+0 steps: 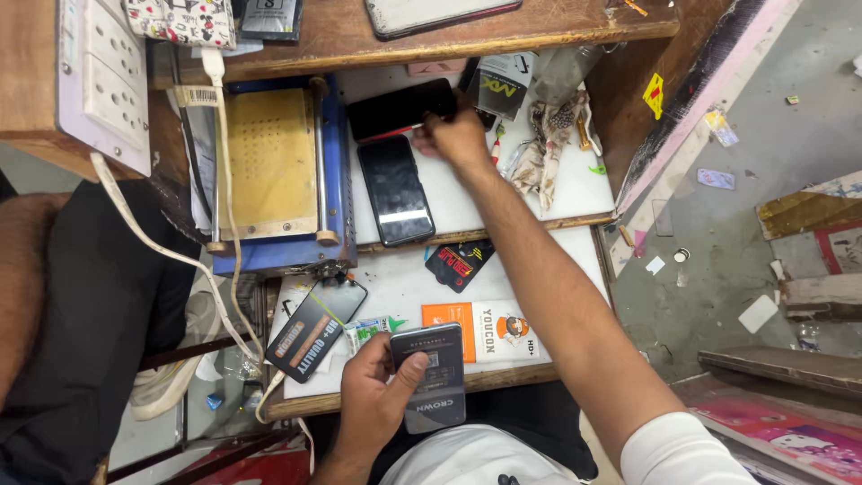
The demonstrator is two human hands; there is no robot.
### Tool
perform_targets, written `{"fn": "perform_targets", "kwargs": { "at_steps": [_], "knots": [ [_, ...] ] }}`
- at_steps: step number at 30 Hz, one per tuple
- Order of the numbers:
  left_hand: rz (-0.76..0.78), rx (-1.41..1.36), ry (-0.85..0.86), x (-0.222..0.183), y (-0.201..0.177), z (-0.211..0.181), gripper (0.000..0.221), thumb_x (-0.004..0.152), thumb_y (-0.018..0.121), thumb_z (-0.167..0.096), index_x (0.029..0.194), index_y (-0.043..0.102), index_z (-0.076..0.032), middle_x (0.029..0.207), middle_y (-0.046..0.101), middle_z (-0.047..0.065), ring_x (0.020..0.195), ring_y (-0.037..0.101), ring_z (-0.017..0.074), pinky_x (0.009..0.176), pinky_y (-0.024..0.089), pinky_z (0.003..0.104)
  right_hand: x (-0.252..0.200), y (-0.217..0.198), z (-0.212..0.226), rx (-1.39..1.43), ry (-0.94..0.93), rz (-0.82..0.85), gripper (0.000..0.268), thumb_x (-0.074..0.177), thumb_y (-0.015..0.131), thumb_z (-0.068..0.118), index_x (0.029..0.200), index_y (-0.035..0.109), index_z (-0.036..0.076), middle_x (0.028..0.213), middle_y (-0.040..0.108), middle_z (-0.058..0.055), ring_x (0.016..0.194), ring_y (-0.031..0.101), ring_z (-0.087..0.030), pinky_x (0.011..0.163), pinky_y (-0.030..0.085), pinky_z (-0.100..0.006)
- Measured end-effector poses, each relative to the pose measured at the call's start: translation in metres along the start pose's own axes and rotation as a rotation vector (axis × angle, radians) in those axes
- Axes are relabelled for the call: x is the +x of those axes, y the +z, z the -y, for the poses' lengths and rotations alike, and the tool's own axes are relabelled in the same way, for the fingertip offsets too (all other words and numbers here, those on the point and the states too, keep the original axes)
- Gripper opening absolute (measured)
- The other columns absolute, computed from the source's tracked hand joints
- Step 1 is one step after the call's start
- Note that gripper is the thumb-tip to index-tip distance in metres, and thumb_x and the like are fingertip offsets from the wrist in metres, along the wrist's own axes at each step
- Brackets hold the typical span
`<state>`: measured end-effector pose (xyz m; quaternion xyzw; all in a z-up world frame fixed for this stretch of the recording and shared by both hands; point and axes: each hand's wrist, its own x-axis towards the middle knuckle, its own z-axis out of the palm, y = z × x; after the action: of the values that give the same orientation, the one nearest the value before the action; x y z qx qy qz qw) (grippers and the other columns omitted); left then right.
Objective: The person cleans the back of a smartphone with a cloth and toothbrush, then applies adhesive to the frame and reassembles the back cover. They secure the device with rubber bands and inspect the finished assembly.
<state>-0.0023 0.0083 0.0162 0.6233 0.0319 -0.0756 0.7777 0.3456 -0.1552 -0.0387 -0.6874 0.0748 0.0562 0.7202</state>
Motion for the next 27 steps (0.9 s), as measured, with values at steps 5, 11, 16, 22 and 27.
{"fn": "perform_targets", "kwargs": {
  "at_steps": [5,11,16,22,27],
  "knots": [
    [-0.023,-0.026,-0.013,-0.004,-0.003,0.003,0.017,0.096,0.072,-0.013,0.099,0.066,0.003,0.089,0.072,0.005,0.08,0.064,0.008,0.073,0.054,0.025,0.035,-0.037,0.02,-1.038,-0.399,-0.206,0.021,0.101,0.066,0.029,0.111,0.077,0.015,0.09,0.075,-0.016,0.081,0.074,-0.035,0.076,0.06,-0.047],
    [-0.045,-0.019,-0.03,-0.006,-0.001,-0.001,0.019,0.094,0.073,-0.014,0.102,0.067,0.002,0.09,0.073,0.004,0.082,0.065,0.0079,0.074,0.055,0.025,0.083,-0.048,0.051,-1.097,-0.585,-0.243,0.044,0.084,0.075,0.039,0.114,0.071,0.007,0.109,0.072,-0.018,0.102,0.067,-0.039,0.082,0.055,-0.05],
    [-0.057,0.0,-0.014,-0.005,-0.004,-0.003,0.019,0.094,0.073,-0.014,0.101,0.068,0.003,0.09,0.073,0.005,0.081,0.066,0.0084,0.074,0.056,0.025,0.104,-0.058,0.03,-0.895,-0.752,-0.319,0.035,0.1,0.068,0.035,0.122,0.069,0.008,0.119,0.072,-0.018,0.114,0.066,-0.037,0.096,0.053,-0.049],
    [-0.034,-0.014,-0.007,-0.003,-0.004,-0.001,0.018,0.095,0.072,-0.014,0.098,0.066,0.003,0.088,0.073,0.005,0.079,0.066,0.0079,0.072,0.056,0.025,0.129,-0.083,0.031,0.136,-0.041,0.019,0.04,0.108,0.062,0.042,0.124,0.062,0.005,0.093,0.057,-0.006,0.087,0.047,-0.028,0.075,0.039,-0.042],
    [-0.035,-0.007,-0.047,-0.002,-0.004,0.004,0.019,0.095,0.074,-0.013,0.096,0.066,0.003,0.086,0.071,0.005,0.077,0.064,0.0077,0.07,0.055,0.026,0.135,-0.076,0.031,-0.139,-0.542,0.205,0.04,0.115,0.062,0.041,0.125,0.052,0.004,0.109,0.058,-0.012,0.1,0.051,-0.027,0.086,0.045,-0.042]
  ]
}}
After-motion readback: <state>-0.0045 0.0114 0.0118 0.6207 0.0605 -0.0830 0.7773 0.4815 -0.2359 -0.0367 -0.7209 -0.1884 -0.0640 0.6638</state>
